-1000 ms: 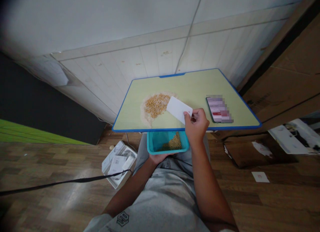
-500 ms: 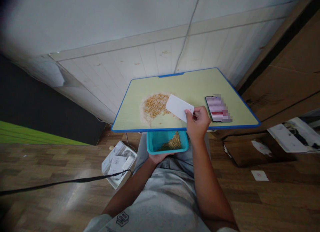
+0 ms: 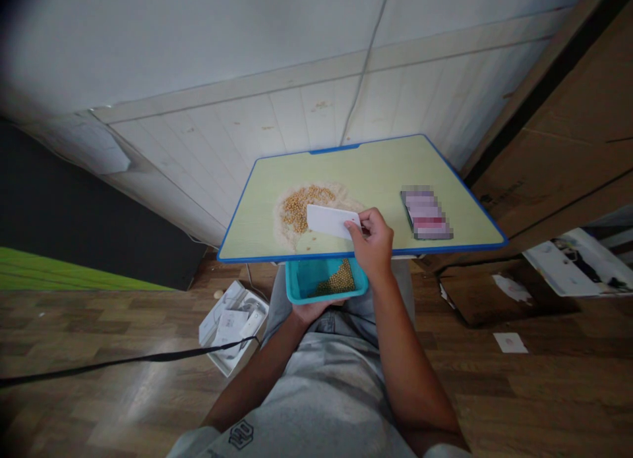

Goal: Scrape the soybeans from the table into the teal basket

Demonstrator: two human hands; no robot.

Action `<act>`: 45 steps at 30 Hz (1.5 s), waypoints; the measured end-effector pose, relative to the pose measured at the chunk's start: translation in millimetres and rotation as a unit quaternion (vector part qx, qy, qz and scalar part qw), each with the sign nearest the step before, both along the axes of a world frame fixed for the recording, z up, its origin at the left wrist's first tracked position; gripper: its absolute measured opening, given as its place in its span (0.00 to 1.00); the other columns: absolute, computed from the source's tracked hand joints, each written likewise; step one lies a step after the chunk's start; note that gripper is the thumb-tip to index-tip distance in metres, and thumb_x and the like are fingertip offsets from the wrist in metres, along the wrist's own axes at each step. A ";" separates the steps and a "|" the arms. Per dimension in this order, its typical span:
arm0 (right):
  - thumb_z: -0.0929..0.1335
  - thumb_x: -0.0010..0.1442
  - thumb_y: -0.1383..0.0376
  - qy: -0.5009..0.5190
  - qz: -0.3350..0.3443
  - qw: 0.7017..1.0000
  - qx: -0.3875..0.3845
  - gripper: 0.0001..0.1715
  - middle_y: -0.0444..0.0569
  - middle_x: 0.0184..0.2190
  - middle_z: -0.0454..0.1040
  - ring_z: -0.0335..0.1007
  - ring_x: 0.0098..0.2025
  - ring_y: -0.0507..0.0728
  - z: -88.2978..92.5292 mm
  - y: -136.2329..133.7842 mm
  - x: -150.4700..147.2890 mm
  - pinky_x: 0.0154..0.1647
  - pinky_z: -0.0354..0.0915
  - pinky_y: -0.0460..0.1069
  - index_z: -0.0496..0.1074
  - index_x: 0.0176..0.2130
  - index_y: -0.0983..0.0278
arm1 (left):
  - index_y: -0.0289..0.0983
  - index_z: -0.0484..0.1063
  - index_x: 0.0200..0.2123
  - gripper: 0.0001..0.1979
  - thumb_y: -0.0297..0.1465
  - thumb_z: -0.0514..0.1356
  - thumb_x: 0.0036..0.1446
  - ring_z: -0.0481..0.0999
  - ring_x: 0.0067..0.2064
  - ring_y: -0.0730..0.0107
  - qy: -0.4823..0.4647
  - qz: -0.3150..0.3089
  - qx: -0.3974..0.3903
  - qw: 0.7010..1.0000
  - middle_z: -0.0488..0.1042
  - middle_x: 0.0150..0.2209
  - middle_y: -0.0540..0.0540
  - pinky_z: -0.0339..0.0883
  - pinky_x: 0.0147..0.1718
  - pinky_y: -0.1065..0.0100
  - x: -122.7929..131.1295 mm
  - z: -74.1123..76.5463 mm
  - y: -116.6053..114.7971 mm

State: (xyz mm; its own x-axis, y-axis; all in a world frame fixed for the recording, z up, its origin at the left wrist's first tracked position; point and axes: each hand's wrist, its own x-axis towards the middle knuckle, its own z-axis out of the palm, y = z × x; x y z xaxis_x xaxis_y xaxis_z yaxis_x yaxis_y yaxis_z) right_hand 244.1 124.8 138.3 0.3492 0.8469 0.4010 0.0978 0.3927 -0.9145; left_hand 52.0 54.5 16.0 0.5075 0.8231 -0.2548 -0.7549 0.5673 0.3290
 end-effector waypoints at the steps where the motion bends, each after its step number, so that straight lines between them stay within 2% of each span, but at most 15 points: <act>1: 0.78 0.58 0.54 -0.001 0.007 1.000 -0.001 0.20 0.37 0.24 0.69 0.65 0.27 0.54 0.1 0.3 -0.4 0.28 0.58 0.47 0.65 0.33 0.55 | 0.50 0.51 0.87 0.47 0.63 0.40 0.73 0.45 0.88 0.28 0.003 0.010 -0.012 1.000 0.54 0.87 0.42 0.35 0.80 0.18 0.0 -0.5 0.9; 5: 0.78 0.58 0.53 -0.001 0.047 0.999 -0.011 0.22 0.37 0.23 0.68 0.62 0.26 0.53 1.3 0.6 -0.1 0.27 0.56 0.47 0.64 0.33 0.55 | 0.48 0.47 0.88 0.50 0.64 0.38 0.71 0.50 0.87 0.26 -0.005 0.044 -0.043 0.998 0.55 0.87 0.40 0.39 0.80 0.17 0.2 3.0 2.3; 9: 0.78 0.57 0.53 0.008 0.077 0.997 -0.015 0.21 0.37 0.23 0.71 0.62 0.26 0.53 2.3 0.0 1.1 0.28 0.56 0.47 0.64 0.33 0.55 | 0.49 0.45 0.88 0.50 0.65 0.36 0.71 0.52 0.86 0.26 -0.007 0.054 -0.046 0.997 0.54 0.87 0.41 0.38 0.80 0.17 -0.4 0.7 2.0; 14: 0.79 0.57 0.52 0.015 0.098 0.995 -0.023 0.22 0.36 0.23 0.70 0.62 0.26 0.53 0.9 0.3 0.2 0.28 0.56 0.47 0.65 0.33 0.55 | 0.47 0.52 0.87 0.50 0.65 0.38 0.72 0.50 0.86 0.23 -0.008 0.061 -0.062 0.996 0.55 0.87 0.39 0.43 0.78 0.16 -2.1 -8.0 1.5; 18: 0.79 0.57 0.51 0.012 0.115 0.993 -0.030 0.22 0.36 0.23 0.69 0.61 0.26 0.53 0.3 0.4 -0.2 0.28 0.55 0.47 0.66 0.33 0.56 | 0.48 0.58 0.85 0.48 0.64 0.40 0.72 0.49 0.87 0.25 -0.011 0.057 -0.064 0.996 0.57 0.86 0.41 0.42 0.79 0.18 -2.8 -6.5 0.8; 22: 0.80 0.56 0.49 0.017 0.122 0.992 -0.030 0.24 0.36 0.22 0.69 0.60 0.25 0.53 2.0 -1.1 1.2 0.27 0.55 0.47 0.66 0.33 0.56 | 0.49 0.61 0.84 0.47 0.64 0.40 0.72 0.48 0.87 0.27 -0.016 0.044 -0.051 0.998 0.61 0.85 0.42 0.43 0.79 0.20 -2.8 -4.0 1.1; 27: 0.80 0.56 0.47 0.033 0.122 0.992 -0.026 0.26 0.37 0.23 0.70 0.60 0.25 0.52 5.1 -2.9 -0.4 0.26 0.55 0.47 0.65 0.33 0.55 | 0.48 0.56 0.85 0.49 0.64 0.37 0.72 0.49 0.87 0.26 0.000 0.050 -0.067 0.996 0.59 0.86 0.40 0.43 0.79 0.19 -2.9 -6.0 0.9; 31: 0.79 0.58 0.50 0.037 0.110 0.993 -0.019 0.24 0.37 0.24 0.71 0.62 0.25 0.53 4.1 -3.2 -7.0 0.27 0.56 0.47 0.64 0.34 0.55 | 0.46 0.57 0.85 0.50 0.65 0.38 0.71 0.47 0.87 0.26 0.000 0.044 -0.049 0.998 0.58 0.86 0.39 0.40 0.80 0.19 -3.1 -5.2 0.0; 35: 0.78 0.60 0.54 0.026 0.122 0.992 -0.016 0.20 0.37 0.23 0.70 0.63 0.26 0.54 -0.2 -2.6 -12.5 0.29 0.57 0.48 0.66 0.35 0.55 | 0.46 0.59 0.85 0.49 0.64 0.35 0.73 0.49 0.87 0.26 -0.002 0.034 -0.037 0.999 0.57 0.86 0.40 0.35 0.80 0.19 -2.1 -4.3 0.2; 39: 0.78 0.60 0.54 0.027 0.119 0.992 -0.009 0.21 0.38 0.24 0.70 0.63 0.27 0.54 -2.5 -1.4 -13.6 0.29 0.56 0.48 0.65 0.35 0.55 | 0.45 0.65 0.82 0.48 0.63 0.38 0.73 0.51 0.86 0.25 -0.010 0.044 -0.054 0.998 0.61 0.85 0.40 0.35 0.80 0.18 0.5 -0.8 -0.2; 45: 0.79 0.61 0.52 0.013 0.117 0.993 -0.013 0.22 0.38 0.24 0.68 0.61 0.27 0.54 -1.3 -1.9 -13.3 0.29 0.55 0.48 0.65 0.35 0.56 | 0.47 0.64 0.83 0.46 0.62 0.40 0.74 0.55 0.86 0.31 0.008 0.063 -0.063 0.996 0.67 0.82 0.41 0.39 0.81 0.19 3.9 11.4 -1.5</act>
State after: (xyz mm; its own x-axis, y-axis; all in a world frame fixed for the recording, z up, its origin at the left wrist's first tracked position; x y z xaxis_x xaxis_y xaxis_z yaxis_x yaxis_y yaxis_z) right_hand 230.8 122.8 136.9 0.1511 0.9160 0.3717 -0.0181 0.3786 -0.9254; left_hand 55.9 53.0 27.4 0.3974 0.8407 -0.3678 -0.8181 0.5061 0.2730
